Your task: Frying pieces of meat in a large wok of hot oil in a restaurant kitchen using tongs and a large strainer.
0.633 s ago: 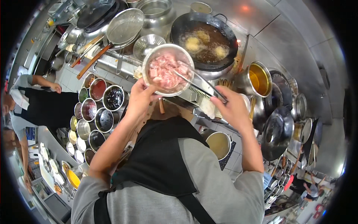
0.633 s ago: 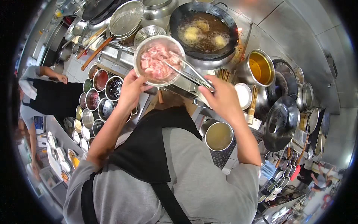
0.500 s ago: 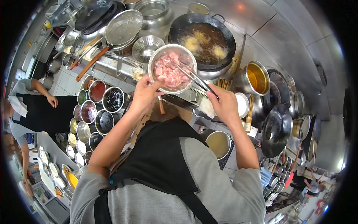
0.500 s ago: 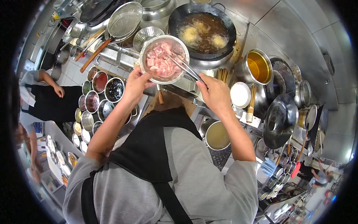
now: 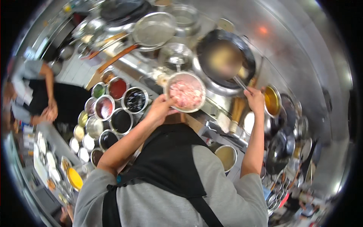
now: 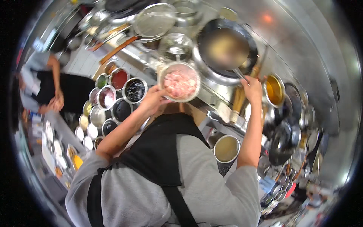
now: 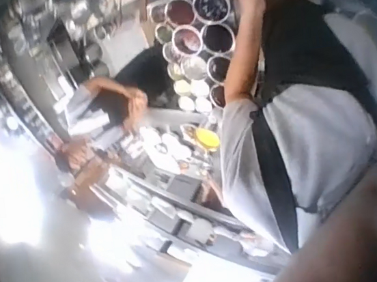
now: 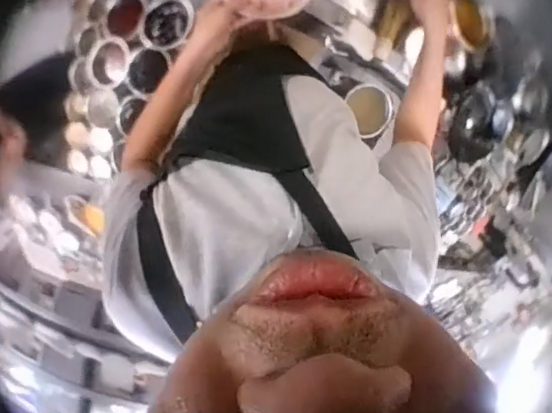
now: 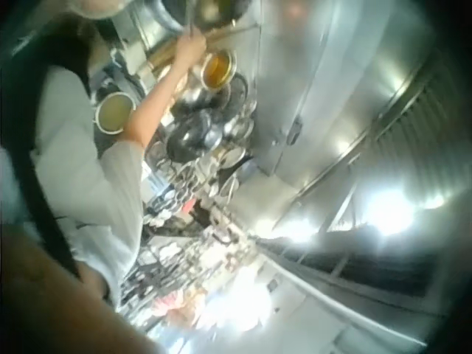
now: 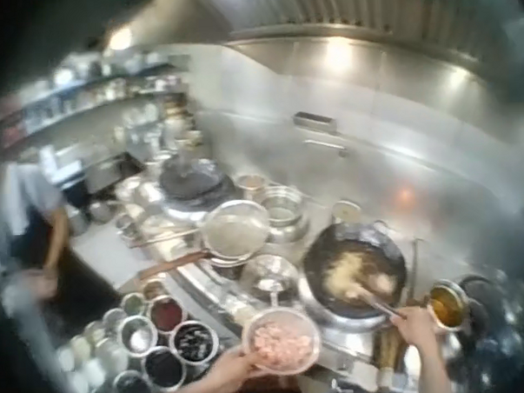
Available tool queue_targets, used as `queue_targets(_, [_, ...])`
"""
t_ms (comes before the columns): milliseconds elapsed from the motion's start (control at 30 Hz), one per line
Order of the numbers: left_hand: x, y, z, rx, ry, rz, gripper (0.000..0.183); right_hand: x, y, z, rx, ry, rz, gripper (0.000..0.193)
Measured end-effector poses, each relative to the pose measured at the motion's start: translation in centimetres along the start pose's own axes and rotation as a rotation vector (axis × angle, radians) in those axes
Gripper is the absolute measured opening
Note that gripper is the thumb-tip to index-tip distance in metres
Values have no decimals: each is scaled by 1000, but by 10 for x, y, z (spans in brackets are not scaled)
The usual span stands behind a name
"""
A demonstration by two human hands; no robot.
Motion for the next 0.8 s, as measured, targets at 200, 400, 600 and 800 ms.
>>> queue_targets(200, [-26, -24, 4, -63, -16, 2, 23, 74, 14, 40, 162, 41, 81, 44])
queue_targets(400, [-60, -26, 34, 67, -58, 112, 17, 9, -19, -55, 117, 584, -172, 34])
queue_targets(600, [-79, 9, 65, 231, 79, 75, 14, -2, -67, -178, -181, 421, -355, 35])
queue_targets(800, [-45, 27, 66, 211, 185, 23, 17, 17, -85, -208, -255, 290, -209, 32])
Point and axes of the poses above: each hand's wrist, its own y-axis towards the middle knuckle, its own x-axis out of the palm, z = x × y, the point moved 6 cm from there along y, towards the middle knuckle, and after that the axes turned 7 degrees about -y, right-handed, at the moved point
